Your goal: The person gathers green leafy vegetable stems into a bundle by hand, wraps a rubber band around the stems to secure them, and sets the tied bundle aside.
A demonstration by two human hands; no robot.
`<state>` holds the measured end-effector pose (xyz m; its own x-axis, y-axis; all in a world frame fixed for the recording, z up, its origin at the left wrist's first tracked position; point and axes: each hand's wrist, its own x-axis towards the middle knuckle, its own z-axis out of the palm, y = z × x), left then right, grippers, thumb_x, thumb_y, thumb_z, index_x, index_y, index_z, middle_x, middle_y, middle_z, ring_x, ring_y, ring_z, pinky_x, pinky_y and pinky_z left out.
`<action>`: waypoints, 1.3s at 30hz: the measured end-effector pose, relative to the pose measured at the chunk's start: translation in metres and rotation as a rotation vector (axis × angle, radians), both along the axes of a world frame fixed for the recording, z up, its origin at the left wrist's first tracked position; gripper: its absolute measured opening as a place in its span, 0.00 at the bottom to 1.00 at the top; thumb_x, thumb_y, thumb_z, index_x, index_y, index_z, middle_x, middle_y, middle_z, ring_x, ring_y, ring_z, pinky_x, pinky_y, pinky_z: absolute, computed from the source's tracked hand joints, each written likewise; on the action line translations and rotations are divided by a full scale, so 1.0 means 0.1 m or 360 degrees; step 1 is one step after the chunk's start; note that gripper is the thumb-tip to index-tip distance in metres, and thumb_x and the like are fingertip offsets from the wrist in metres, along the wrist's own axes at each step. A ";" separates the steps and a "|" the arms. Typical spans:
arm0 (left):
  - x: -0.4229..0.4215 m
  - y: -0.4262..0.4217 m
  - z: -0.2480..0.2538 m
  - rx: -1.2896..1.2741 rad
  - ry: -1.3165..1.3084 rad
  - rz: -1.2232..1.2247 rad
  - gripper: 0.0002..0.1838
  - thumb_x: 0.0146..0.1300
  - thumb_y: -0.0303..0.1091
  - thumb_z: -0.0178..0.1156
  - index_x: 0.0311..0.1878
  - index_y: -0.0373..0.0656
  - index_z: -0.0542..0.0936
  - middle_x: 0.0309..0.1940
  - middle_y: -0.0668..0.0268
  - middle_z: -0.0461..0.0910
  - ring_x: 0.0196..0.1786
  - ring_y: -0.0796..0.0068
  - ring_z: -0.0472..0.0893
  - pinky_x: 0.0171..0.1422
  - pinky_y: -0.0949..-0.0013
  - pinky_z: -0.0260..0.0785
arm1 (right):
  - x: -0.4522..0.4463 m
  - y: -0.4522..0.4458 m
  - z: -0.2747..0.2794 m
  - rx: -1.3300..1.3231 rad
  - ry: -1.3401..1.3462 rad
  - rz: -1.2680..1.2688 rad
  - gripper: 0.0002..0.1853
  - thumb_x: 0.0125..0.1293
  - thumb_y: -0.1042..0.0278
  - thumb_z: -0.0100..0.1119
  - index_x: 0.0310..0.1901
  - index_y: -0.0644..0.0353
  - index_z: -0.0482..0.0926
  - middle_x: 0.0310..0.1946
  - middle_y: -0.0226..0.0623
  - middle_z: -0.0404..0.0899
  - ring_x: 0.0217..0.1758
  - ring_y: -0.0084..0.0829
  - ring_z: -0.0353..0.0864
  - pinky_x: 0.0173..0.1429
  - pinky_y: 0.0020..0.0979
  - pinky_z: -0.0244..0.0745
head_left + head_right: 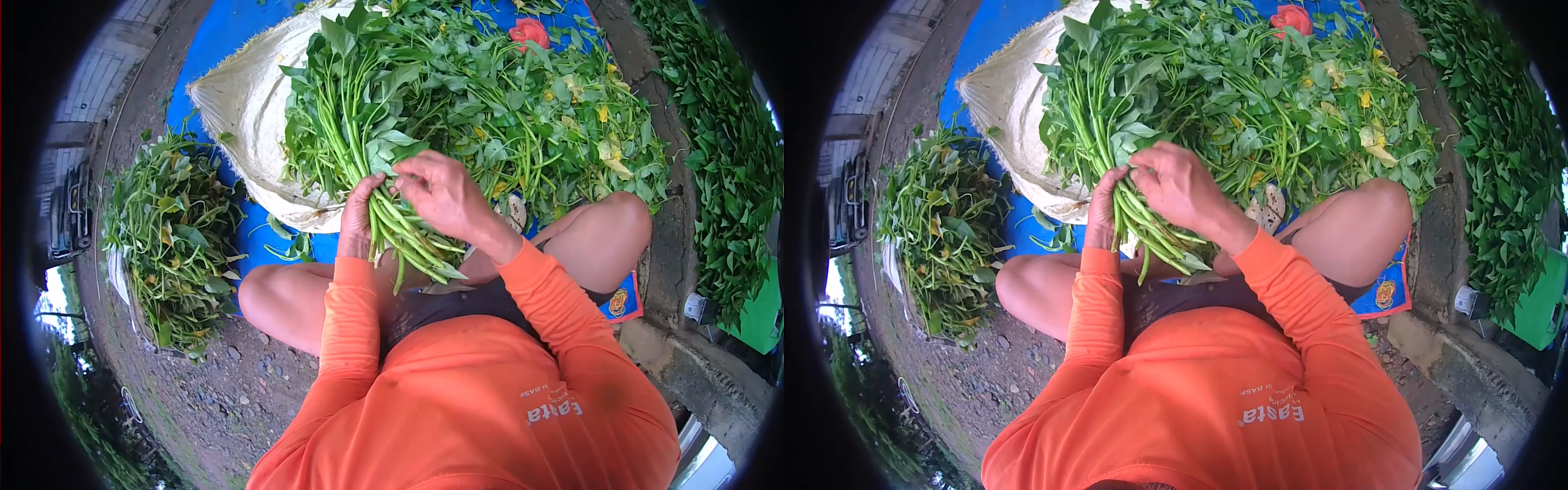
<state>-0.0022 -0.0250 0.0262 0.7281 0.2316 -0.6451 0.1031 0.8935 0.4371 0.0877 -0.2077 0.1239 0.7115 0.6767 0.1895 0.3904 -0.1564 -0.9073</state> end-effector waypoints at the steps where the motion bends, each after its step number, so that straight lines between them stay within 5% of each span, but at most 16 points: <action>1: 0.02 -0.03 0.09 0.0074 0.0029 -0.0014 0.08 0.69 0.32 0.71 0.45 0.40 0.83 0.31 0.58 0.89 0.28 0.66 0.89 0.33 0.65 0.88 | 0.13 0.04 0.00 0.0136 0.0098 -0.0093 0.12 0.73 0.69 0.68 0.51 0.69 0.88 0.40 0.40 0.88 0.39 0.31 0.86 0.45 0.33 0.81; 3: -0.04 -0.11 0.29 0.0218 0.0086 -0.0041 0.09 0.68 0.33 0.72 0.45 0.42 0.83 0.29 0.60 0.88 0.25 0.68 0.87 0.27 0.65 0.86 | 0.40 0.13 0.01 0.0236 0.0332 -0.0259 0.12 0.73 0.67 0.71 0.50 0.68 0.89 0.37 0.34 0.88 0.37 0.23 0.83 0.43 0.29 0.79; 8: -0.05 -0.28 0.37 0.0553 -0.0022 -0.0136 0.10 0.66 0.32 0.72 0.45 0.40 0.82 0.31 0.62 0.86 0.30 0.71 0.87 0.33 0.65 0.87 | 0.92 0.47 -0.05 -0.0105 0.1029 -0.0439 0.15 0.70 0.60 0.77 0.40 0.66 0.88 0.31 0.31 0.86 0.29 0.20 0.79 0.31 0.25 0.72; 9: -0.05 -0.34 0.39 0.0619 -0.0041 -0.0124 0.11 0.66 0.32 0.73 0.45 0.40 0.82 0.32 0.63 0.86 0.31 0.71 0.87 0.33 0.65 0.87 | 0.98 0.53 -0.31 0.0075 0.0841 -0.0472 0.16 0.70 0.57 0.78 0.38 0.64 0.87 0.32 0.31 0.86 0.27 0.20 0.78 0.28 0.24 0.70; 16: -0.10 -0.32 0.32 0.0712 -0.0001 -0.0155 0.13 0.65 0.30 0.72 0.49 0.39 0.80 0.35 0.63 0.85 0.33 0.72 0.87 0.36 0.65 0.87 | 0.56 0.26 -0.29 0.0653 0.1157 -0.0504 0.13 0.71 0.65 0.77 0.46 0.67 0.88 0.39 0.36 0.91 0.37 0.24 0.89 0.36 0.25 0.82; 22: -0.08 -0.34 0.33 0.0701 -0.0039 -0.0145 0.14 0.65 0.33 0.74 0.49 0.38 0.83 0.36 0.61 0.87 0.33 0.71 0.88 0.34 0.67 0.87 | 0.48 0.16 -0.36 0.0510 0.0940 -0.0431 0.13 0.75 0.62 0.73 0.52 0.63 0.89 0.46 0.37 0.93 0.45 0.27 0.91 0.42 0.27 0.84; 26: -0.09 -0.32 0.29 0.0640 -0.0031 -0.0176 0.20 0.71 0.44 0.74 0.55 0.39 0.84 0.38 0.63 0.88 0.34 0.74 0.89 0.37 0.70 0.88 | 0.26 0.04 -0.02 0.0792 0.0828 -0.0226 0.13 0.81 0.59 0.67 0.55 0.60 0.89 0.53 0.39 0.92 0.53 0.28 0.91 0.50 0.30 0.85; 30: -0.12 -0.28 0.17 0.0243 -0.0169 -0.0112 0.21 0.75 0.47 0.72 0.59 0.42 0.82 0.43 0.64 0.88 0.37 0.71 0.90 0.37 0.68 0.89 | 0.09 -0.10 -0.10 0.1107 0.1490 0.0129 0.13 0.85 0.59 0.59 0.61 0.56 0.83 0.60 0.44 0.88 0.63 0.37 0.88 0.61 0.40 0.85; 31: -0.12 -0.27 0.11 0.0144 -0.0181 -0.0089 0.21 0.75 0.47 0.71 0.60 0.43 0.82 0.45 0.63 0.89 0.38 0.71 0.90 0.38 0.67 0.89 | 0.05 -0.14 -0.13 0.1090 0.1544 0.0155 0.12 0.86 0.60 0.57 0.60 0.55 0.81 0.56 0.43 0.89 0.63 0.41 0.88 0.62 0.43 0.84; 36: -0.06 -0.33 0.30 -0.0187 -0.0281 -0.0047 0.25 0.78 0.52 0.68 0.65 0.42 0.81 0.44 0.59 0.90 0.44 0.67 0.91 0.45 0.64 0.90 | -0.13 -0.25 -0.24 0.0807 0.1510 0.0188 0.14 0.85 0.58 0.60 0.57 0.61 0.83 0.49 0.38 0.89 0.56 0.33 0.90 0.60 0.38 0.87; 38: -0.08 -0.20 0.10 -0.0092 -0.0360 -0.0138 0.27 0.77 0.52 0.68 0.65 0.40 0.80 0.43 0.55 0.89 0.42 0.63 0.92 0.49 0.62 0.90 | -0.20 -0.25 -0.29 0.0614 0.1378 0.0255 0.14 0.85 0.59 0.60 0.58 0.62 0.82 0.48 0.38 0.89 0.58 0.36 0.90 0.62 0.39 0.85; 39: -0.07 -0.13 0.08 -0.0076 -0.0389 -0.0241 0.25 0.75 0.51 0.69 0.60 0.39 0.81 0.41 0.54 0.89 0.39 0.61 0.91 0.47 0.60 0.90 | -0.25 -0.24 -0.24 0.0535 0.1314 0.0298 0.14 0.85 0.60 0.60 0.57 0.64 0.83 0.44 0.36 0.88 0.51 0.30 0.90 0.58 0.35 0.87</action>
<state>-0.0096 -0.0379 0.0338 0.8874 0.0821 -0.4536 0.1335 0.8961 0.4233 0.0628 -0.2318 0.1001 0.5925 0.7961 -0.1231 -0.4114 0.1677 -0.8959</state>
